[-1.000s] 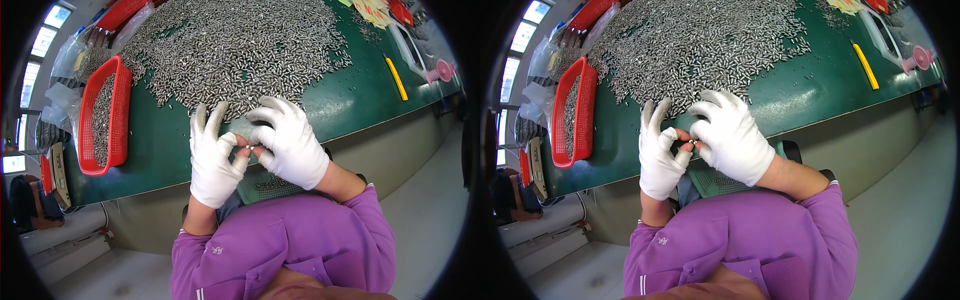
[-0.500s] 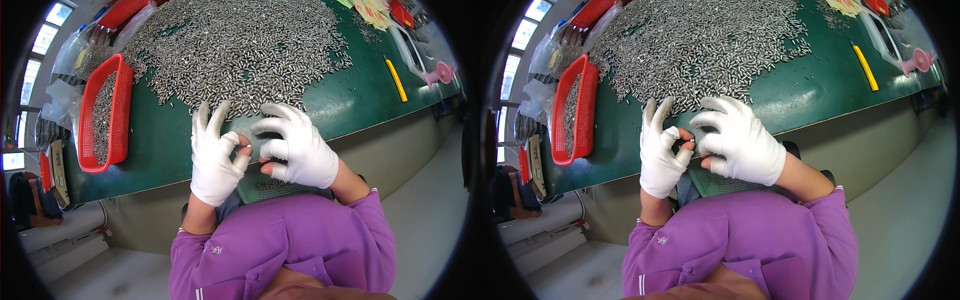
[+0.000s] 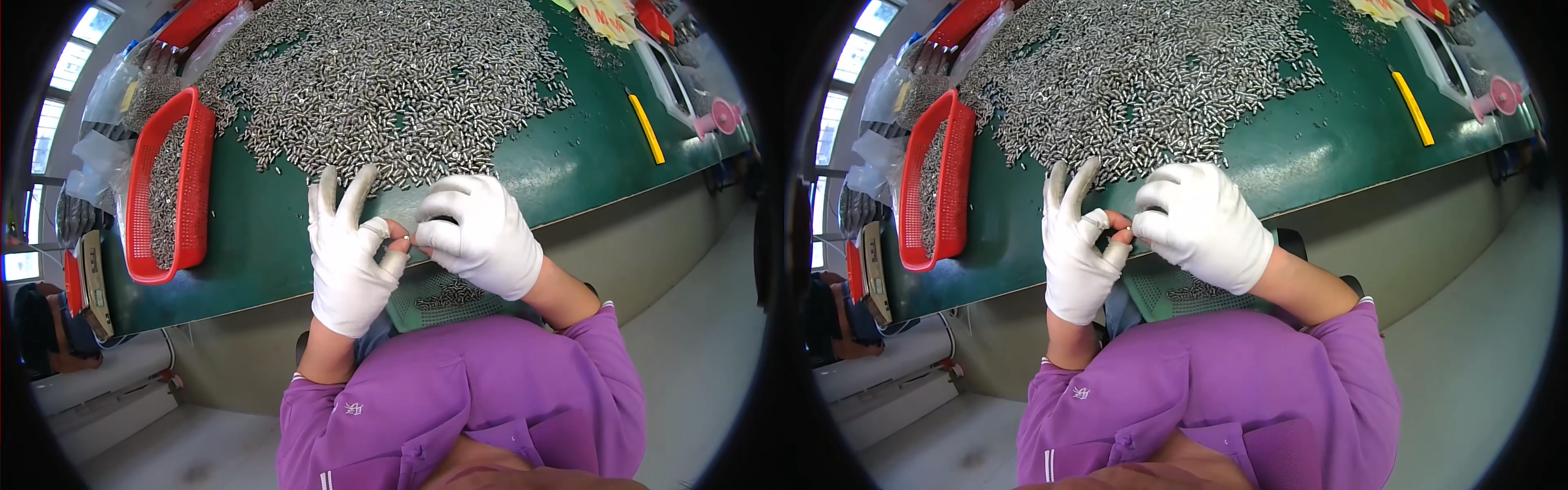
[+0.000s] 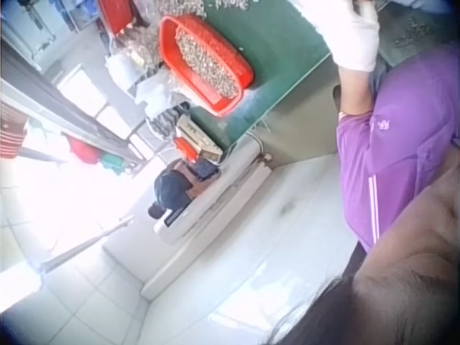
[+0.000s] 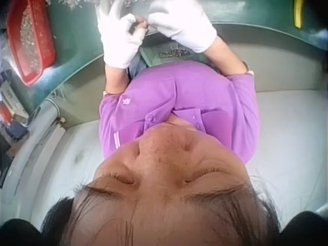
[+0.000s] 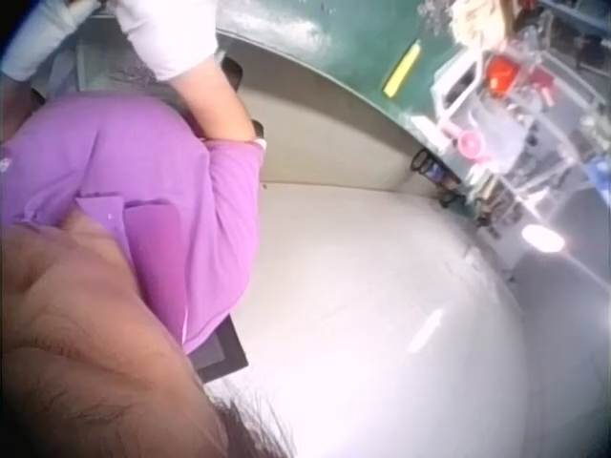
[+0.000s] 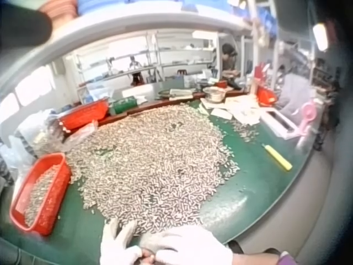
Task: Inspecting and sorting a large quantity of small metal pins on a workbench.
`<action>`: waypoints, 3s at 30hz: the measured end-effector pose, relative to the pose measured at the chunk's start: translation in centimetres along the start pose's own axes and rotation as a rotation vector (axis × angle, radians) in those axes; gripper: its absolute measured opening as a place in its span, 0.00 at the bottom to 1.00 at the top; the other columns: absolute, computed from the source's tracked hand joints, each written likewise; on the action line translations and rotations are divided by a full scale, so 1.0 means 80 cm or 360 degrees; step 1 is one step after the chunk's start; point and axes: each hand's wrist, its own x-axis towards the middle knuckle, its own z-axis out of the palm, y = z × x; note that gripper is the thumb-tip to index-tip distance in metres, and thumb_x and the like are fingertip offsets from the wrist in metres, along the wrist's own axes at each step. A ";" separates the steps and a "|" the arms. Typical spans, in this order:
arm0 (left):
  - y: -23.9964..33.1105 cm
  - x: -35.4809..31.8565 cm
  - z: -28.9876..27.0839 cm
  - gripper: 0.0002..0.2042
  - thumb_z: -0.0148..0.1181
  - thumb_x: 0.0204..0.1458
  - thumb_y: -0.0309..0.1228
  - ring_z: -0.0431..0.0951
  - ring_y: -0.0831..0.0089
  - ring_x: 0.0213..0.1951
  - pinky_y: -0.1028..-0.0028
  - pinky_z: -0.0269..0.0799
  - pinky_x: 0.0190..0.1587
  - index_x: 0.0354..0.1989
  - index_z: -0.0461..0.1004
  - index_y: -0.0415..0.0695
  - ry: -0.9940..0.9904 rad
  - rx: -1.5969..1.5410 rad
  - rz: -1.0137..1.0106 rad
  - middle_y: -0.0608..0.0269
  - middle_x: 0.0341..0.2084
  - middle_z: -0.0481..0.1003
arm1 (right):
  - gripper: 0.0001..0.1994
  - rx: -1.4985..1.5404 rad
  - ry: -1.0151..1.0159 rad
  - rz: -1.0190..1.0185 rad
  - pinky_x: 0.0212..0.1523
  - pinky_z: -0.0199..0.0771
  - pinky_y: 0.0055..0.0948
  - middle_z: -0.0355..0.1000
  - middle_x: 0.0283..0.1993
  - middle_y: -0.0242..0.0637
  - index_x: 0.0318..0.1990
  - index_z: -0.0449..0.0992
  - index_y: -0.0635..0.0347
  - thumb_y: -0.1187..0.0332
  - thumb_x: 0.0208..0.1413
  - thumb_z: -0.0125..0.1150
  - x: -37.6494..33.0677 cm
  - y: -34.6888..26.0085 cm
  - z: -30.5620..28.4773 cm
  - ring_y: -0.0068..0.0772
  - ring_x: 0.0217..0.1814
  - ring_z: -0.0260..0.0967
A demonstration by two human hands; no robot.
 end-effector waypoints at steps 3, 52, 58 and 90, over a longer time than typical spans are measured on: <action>0.000 0.001 -0.001 0.09 0.71 0.40 0.25 0.58 0.35 0.70 0.44 0.58 0.68 0.29 0.76 0.48 -0.0015 -0.0038 -0.0015 0.56 0.67 0.68 | 0.08 0.0023 0.0008 0.0056 0.33 0.74 0.37 0.75 0.35 0.30 0.31 0.77 0.53 0.67 0.41 0.68 -0.002 0.000 0.000 0.36 0.38 0.75; -0.001 -0.017 0.005 0.03 0.65 0.50 0.23 0.60 0.40 0.72 0.52 0.62 0.69 0.29 0.76 0.40 0.0426 -0.0976 -0.0424 0.37 0.68 0.64 | 0.27 -0.1863 0.0388 0.1577 0.64 0.70 0.44 0.72 0.65 0.42 0.62 0.77 0.49 0.50 0.57 0.68 -0.165 0.219 -0.214 0.48 0.65 0.69; -0.011 -0.016 0.000 0.06 0.66 0.55 0.27 0.70 0.56 0.65 0.64 0.71 0.59 0.32 0.74 0.39 0.0316 -0.0622 -0.0182 0.43 0.71 0.62 | 0.27 -0.1501 0.0417 0.1897 0.63 0.71 0.41 0.74 0.63 0.45 0.64 0.76 0.48 0.48 0.61 0.63 -0.223 0.276 -0.256 0.48 0.63 0.72; 0.011 -0.005 0.013 0.09 0.65 0.41 0.23 0.59 0.31 0.69 0.42 0.58 0.67 0.30 0.70 0.43 0.0155 0.0071 -0.0115 0.45 0.65 0.68 | 0.32 0.0041 -0.0684 0.0830 0.26 0.76 0.37 0.72 0.29 0.34 0.70 0.68 0.43 0.72 0.55 0.60 -0.068 -0.065 -0.045 0.38 0.26 0.74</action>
